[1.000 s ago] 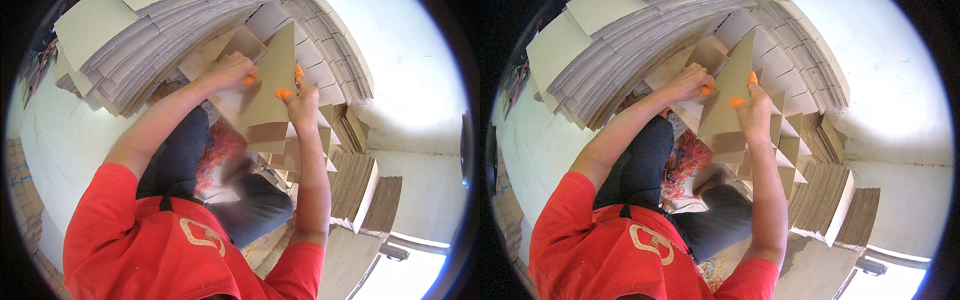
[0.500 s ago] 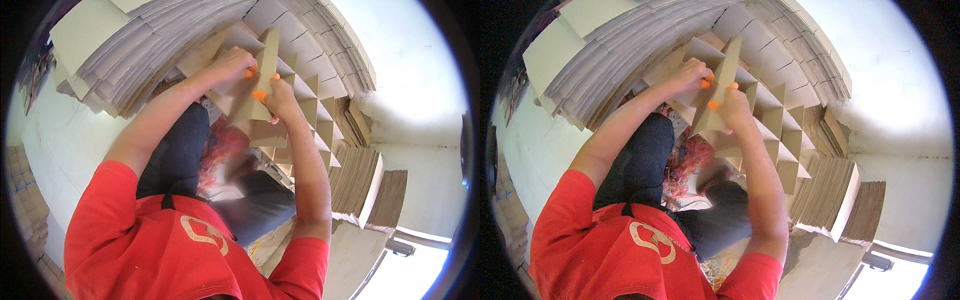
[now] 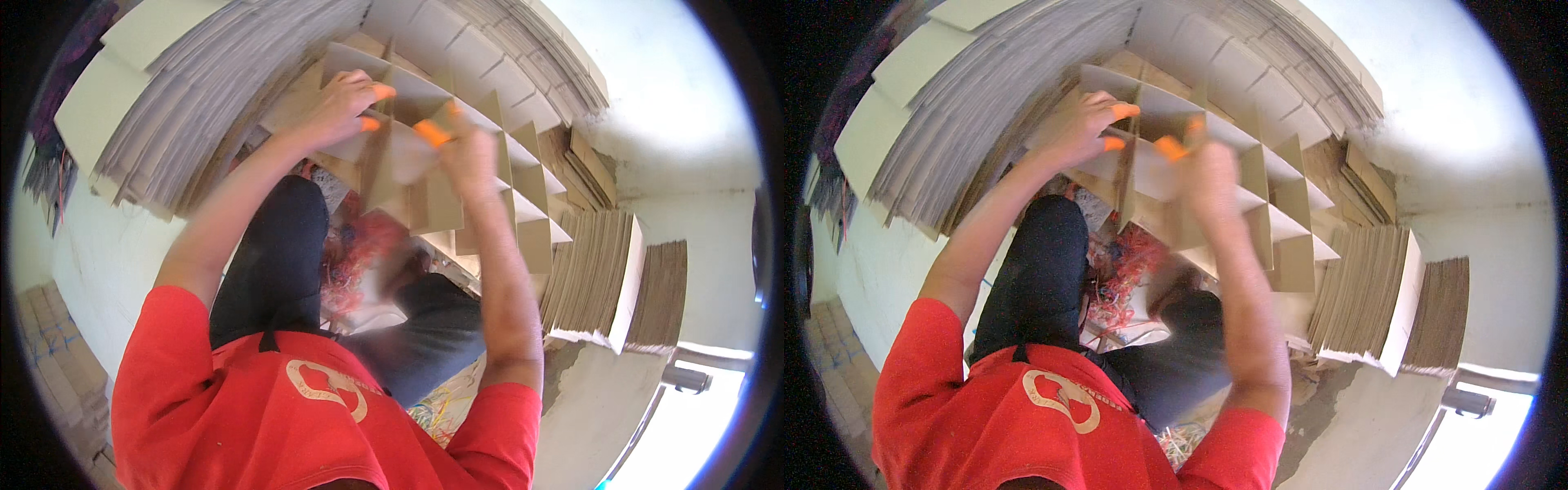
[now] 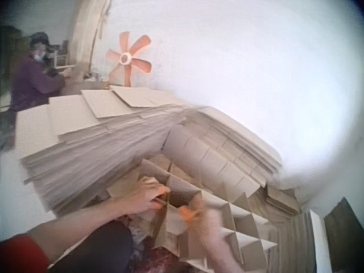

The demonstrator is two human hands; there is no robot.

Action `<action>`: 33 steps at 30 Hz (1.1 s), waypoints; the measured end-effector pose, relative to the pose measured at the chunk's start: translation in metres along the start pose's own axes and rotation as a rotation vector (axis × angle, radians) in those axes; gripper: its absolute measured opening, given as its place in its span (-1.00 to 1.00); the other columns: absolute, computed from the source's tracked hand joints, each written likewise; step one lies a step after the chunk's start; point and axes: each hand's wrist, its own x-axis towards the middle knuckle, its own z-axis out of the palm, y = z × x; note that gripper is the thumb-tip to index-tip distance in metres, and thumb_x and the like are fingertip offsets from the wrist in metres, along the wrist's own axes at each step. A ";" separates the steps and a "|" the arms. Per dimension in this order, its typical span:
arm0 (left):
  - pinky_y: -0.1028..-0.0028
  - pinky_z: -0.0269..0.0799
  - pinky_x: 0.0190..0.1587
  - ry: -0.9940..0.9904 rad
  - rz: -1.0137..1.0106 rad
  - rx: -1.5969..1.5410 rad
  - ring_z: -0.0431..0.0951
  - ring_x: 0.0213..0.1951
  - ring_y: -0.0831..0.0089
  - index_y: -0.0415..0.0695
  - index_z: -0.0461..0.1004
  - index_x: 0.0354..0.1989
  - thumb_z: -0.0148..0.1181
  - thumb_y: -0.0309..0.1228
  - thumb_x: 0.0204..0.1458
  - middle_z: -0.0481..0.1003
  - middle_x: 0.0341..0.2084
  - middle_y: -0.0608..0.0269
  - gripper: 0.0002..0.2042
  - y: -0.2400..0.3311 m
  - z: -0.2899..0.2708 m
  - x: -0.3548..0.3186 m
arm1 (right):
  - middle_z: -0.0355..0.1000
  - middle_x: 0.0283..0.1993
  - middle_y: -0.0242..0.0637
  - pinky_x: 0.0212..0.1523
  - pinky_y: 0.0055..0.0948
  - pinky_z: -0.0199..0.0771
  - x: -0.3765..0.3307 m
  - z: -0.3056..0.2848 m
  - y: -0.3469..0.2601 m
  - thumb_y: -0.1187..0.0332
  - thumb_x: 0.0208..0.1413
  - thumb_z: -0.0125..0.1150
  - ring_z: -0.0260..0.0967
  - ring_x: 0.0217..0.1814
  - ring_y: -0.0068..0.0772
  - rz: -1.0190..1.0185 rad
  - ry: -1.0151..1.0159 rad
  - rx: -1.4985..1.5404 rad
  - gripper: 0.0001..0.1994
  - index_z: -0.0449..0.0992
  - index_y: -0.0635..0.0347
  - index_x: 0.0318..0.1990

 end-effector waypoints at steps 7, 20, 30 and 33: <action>0.16 0.00 0.38 -0.243 0.355 0.166 0.03 0.38 0.17 -0.05 0.08 0.36 0.48 -0.47 -0.40 0.17 0.30 0.16 0.00 0.014 0.016 0.024 | 0.45 0.04 0.09 0.12 -0.21 0.33 0.020 -0.074 0.193 -0.05 0.08 0.21 0.36 0.14 0.06 0.471 0.152 -0.482 -0.30 0.31 0.38 0.19; 0.19 0.16 0.26 -0.670 0.164 0.150 0.28 0.22 0.09 -0.07 0.53 -0.10 0.30 -0.49 -0.13 0.52 -0.08 0.09 -0.67 0.005 0.072 0.145 | 0.50 -0.36 0.03 -0.15 -0.06 0.47 -0.061 -0.004 0.137 0.45 -0.05 0.17 0.48 -0.21 0.08 0.031 -0.054 -0.189 -0.91 0.49 0.25 -0.36; 0.36 0.49 -0.16 -0.122 0.766 0.801 0.47 -0.09 0.33 -0.11 0.49 -0.42 0.18 -0.46 -0.13 0.49 -0.19 0.18 -0.92 0.159 -0.077 0.129 | 0.50 -0.09 -0.05 -0.18 -0.12 0.53 -0.131 -0.104 0.107 0.33 0.15 0.20 0.51 -0.09 -0.07 0.018 0.681 -0.358 -0.51 0.30 0.04 0.25; 0.38 0.51 -0.27 0.251 0.651 0.748 0.49 -0.16 0.33 -0.14 0.46 -0.45 0.15 -0.50 -0.13 0.46 -0.27 0.17 -0.94 0.132 -0.110 0.112 | 0.36 0.22 -0.13 0.14 -0.12 0.41 -0.163 -0.135 0.104 0.28 0.18 0.17 0.35 0.21 -0.10 -0.052 0.837 -0.647 -0.47 0.24 0.09 0.31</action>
